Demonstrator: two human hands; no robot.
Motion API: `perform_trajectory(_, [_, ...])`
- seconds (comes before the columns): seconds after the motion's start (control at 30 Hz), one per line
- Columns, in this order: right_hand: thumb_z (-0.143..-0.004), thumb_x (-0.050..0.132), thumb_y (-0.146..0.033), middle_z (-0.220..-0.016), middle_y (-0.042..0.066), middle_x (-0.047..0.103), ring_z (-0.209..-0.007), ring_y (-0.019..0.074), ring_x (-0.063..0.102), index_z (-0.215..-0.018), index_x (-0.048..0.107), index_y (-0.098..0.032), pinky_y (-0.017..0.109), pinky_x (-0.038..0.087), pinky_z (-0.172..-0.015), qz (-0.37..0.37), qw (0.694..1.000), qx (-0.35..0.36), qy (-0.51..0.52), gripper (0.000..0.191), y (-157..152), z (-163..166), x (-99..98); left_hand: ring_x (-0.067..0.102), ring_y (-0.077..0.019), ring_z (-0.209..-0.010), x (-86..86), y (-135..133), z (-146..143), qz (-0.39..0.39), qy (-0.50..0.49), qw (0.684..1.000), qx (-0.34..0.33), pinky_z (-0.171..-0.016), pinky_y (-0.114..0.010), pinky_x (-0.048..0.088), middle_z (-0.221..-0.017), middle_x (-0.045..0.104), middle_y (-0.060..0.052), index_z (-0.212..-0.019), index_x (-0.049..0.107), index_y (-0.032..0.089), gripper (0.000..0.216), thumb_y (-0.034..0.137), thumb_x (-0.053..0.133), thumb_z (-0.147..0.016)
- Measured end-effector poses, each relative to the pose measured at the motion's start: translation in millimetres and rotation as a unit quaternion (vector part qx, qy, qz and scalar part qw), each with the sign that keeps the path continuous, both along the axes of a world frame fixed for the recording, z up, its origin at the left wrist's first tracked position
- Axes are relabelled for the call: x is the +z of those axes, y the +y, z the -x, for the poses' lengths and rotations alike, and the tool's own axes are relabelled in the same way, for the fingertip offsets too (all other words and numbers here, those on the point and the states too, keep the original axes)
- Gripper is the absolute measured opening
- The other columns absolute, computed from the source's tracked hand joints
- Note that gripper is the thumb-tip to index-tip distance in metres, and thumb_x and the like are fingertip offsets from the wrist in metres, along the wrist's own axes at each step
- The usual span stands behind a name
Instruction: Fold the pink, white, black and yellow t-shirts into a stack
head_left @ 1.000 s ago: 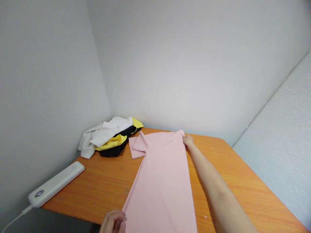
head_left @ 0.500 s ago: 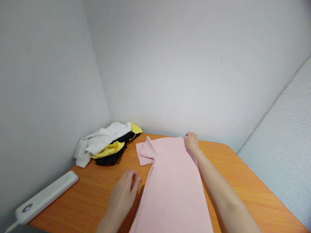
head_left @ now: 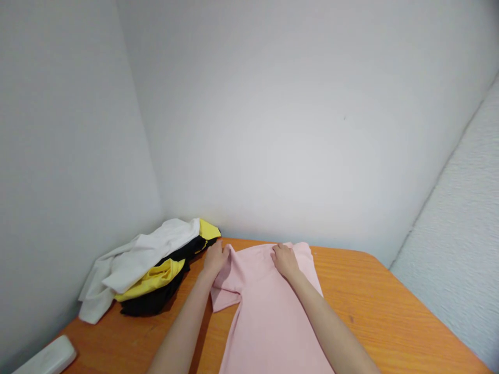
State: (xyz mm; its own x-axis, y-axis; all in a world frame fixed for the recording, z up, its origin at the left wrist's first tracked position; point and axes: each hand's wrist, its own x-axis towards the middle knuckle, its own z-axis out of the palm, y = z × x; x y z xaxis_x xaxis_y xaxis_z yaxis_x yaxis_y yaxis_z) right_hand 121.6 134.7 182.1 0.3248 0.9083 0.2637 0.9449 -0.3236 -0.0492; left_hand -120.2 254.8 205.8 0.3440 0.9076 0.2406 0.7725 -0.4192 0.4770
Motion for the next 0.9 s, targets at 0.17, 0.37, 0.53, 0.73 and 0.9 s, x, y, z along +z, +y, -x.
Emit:
perform_trajectory(0.17, [-0.096, 0.044, -0.028, -0.112, 0.014, 0.061, -0.108, 0.0265, 0.052, -0.112, 0.062, -0.016, 0.036, 0.03, -0.093, -0.008, 1.0, -0.006, -0.009, 0.027, 1.3, -8.7, -0.7, 0.06, -0.0221, -0.11, -18.8, 19.1, -15.8, 0.0, 0.003, 1.0, -0.01, -0.091, -0.028, 0.04, -0.117, 0.066, -0.015, -0.116, 0.059, 0.012, 0.036, 0.036, 0.04, -0.096])
perform_trajectory(0.37, [-0.092, 0.034, -0.009, -0.104, 0.017, 0.062, -0.105, 0.0266, 0.052, -0.104, 0.065, -0.012, 0.038, 0.028, -0.091, -0.006, 0.999, -0.04, -0.011, 0.034, -4.1, -32.5, 4.7, 0.063, -0.0225, -0.091, -22.2, 28.7, -12.1, 0.01, -0.009, 0.999, -0.031, -0.078, -0.029, 0.041, -0.095, 0.069, -0.012, -0.089, 0.065, 0.016, 0.026, 0.037, 0.051, -0.09])
perform_trajectory(0.53, [-0.085, 0.042, -0.008, -0.105, 0.018, 0.061, -0.109, 0.0295, 0.049, -0.1, 0.066, -0.013, 0.041, 0.028, -0.09, -0.014, 0.999, -0.046, -0.007, 0.029, -10.1, -41.0, 10.3, 0.058, -0.0167, -0.074, -9.0, 28.8, -5.6, 0.022, -0.054, 0.997, -0.058, -0.063, -0.024, 0.037, -0.077, 0.062, -0.003, -0.071, 0.054, 0.02, 0.007, 0.022, 0.056, -0.078])
perform_trajectory(0.73, [-0.074, 0.047, -0.01, -0.098, 0.007, 0.066, -0.1, 0.0222, 0.054, -0.094, 0.063, -0.019, 0.04, 0.026, -0.097, -0.04, 0.999, -0.005, 0.031, 0.028, -24.6, -55.0, 41.8, 0.05, -0.0116, -0.061, 45.4, 14.5, 11.1, 0.05, -0.122, 0.984, -0.116, -0.055, -0.021, 0.034, -0.065, 0.05, 0.005, -0.071, 0.049, 0.021, 0.006, 0.018, 0.053, -0.069])
perform_trajectory(0.9, [-0.077, 0.041, -0.017, -0.089, 0.005, 0.063, -0.086, 0.0191, 0.054, -0.093, 0.059, -0.019, 0.028, 0.036, -0.08, -0.163, 0.98, 0.084, 0.073, 0.025, -23.5, -72.9, 89.2, 0.049, -0.0095, -0.058, 108.7, -11.3, 47.9, 0.144, -0.22, 0.934, -0.242, -0.052, -0.019, 0.035, -0.069, 0.054, 0.006, -0.082, 0.052, 0.021, 0.017, 0.033, 0.059, -0.072])
